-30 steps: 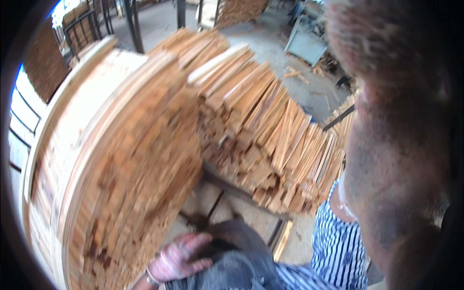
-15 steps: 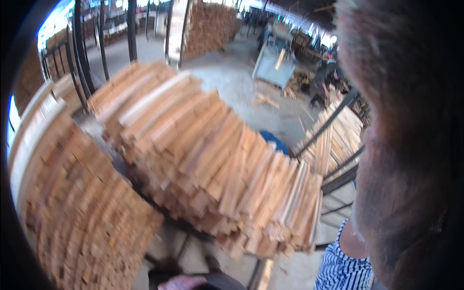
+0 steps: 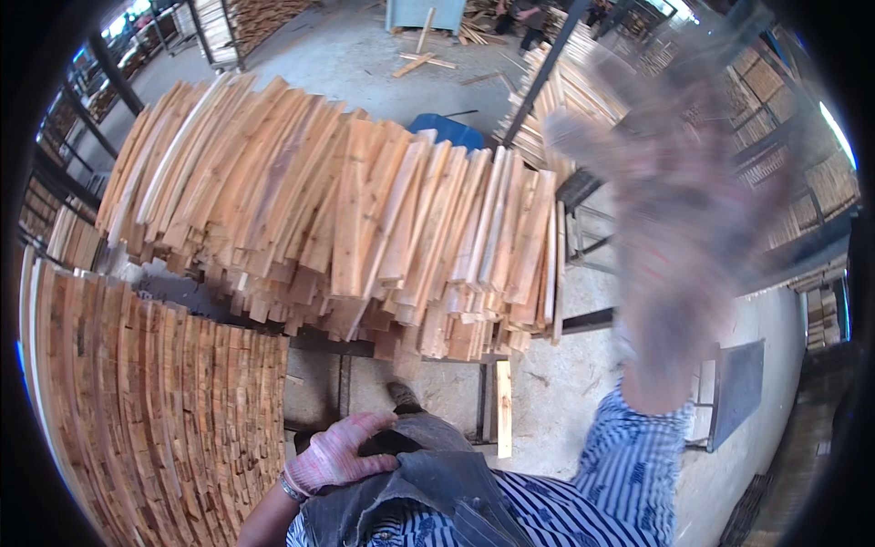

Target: The person picks up wooden planks from a large pile and stacks them onto a metal rack. They handle the planks one by one or in small groups, arranging them neatly on the rack.

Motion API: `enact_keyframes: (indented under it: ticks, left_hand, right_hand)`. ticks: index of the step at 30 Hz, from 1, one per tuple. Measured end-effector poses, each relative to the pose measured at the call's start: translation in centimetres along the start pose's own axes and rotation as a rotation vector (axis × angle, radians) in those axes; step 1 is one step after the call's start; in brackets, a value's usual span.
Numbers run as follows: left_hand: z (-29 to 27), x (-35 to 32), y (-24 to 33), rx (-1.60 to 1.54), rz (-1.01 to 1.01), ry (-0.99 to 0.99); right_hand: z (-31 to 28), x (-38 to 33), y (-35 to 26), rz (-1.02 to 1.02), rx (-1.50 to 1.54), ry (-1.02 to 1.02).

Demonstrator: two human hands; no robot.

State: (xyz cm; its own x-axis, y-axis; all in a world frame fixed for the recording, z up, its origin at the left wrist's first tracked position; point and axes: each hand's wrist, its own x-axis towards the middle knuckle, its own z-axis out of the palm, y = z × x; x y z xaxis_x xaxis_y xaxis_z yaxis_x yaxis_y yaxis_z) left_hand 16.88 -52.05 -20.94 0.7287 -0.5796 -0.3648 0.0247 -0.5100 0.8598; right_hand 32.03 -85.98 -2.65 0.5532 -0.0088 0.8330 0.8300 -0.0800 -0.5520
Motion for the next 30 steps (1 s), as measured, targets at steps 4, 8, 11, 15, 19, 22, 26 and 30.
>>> enact_keyframes:
  ticks: [4, 8, 11, 15, 19, 22, 26, 30]
  left_hand:
    - [1.6, 2.3, 1.2, -0.030, -0.080, -0.064]
    - [5.6, 2.7, -2.3, -0.164, 0.015, 0.064]
    - [5.9, 2.5, -2.5, -0.313, -0.093, -0.102]
    - [8.0, -0.7, -5.2, -0.560, -0.265, 0.062]
    - [9.3, 0.4, -6.7, -0.401, -0.392, 0.193]
    - [8.5, 2.2, -0.1, -0.313, -0.513, 0.212]
    - [11.1, 2.5, -2.6, -0.554, -0.357, 0.318]
    - [9.1, 4.6, -3.2, -0.172, -0.314, -0.049]
  right_hand:
    - [-3.7, -10.7, 14.7, 1.032, -0.043, 0.077]
    - [-4.4, -17.0, 21.8, 1.511, -0.665, -0.132]
    - [-2.8, -21.9, 28.5, 1.590, -0.927, -0.150]
    - [0.2, -22.9, 28.7, 1.648, -0.846, -0.181]
    - [-5.8, -23.6, 29.7, 1.750, -0.550, 0.011]
    - [-8.8, -26.9, 32.3, 1.724, -0.637, 0.162]
    - [-6.2, -23.9, 29.6, 1.714, -0.744, 0.050]
    - [-6.0, -25.2, 25.7, 1.713, -0.345, 0.147]
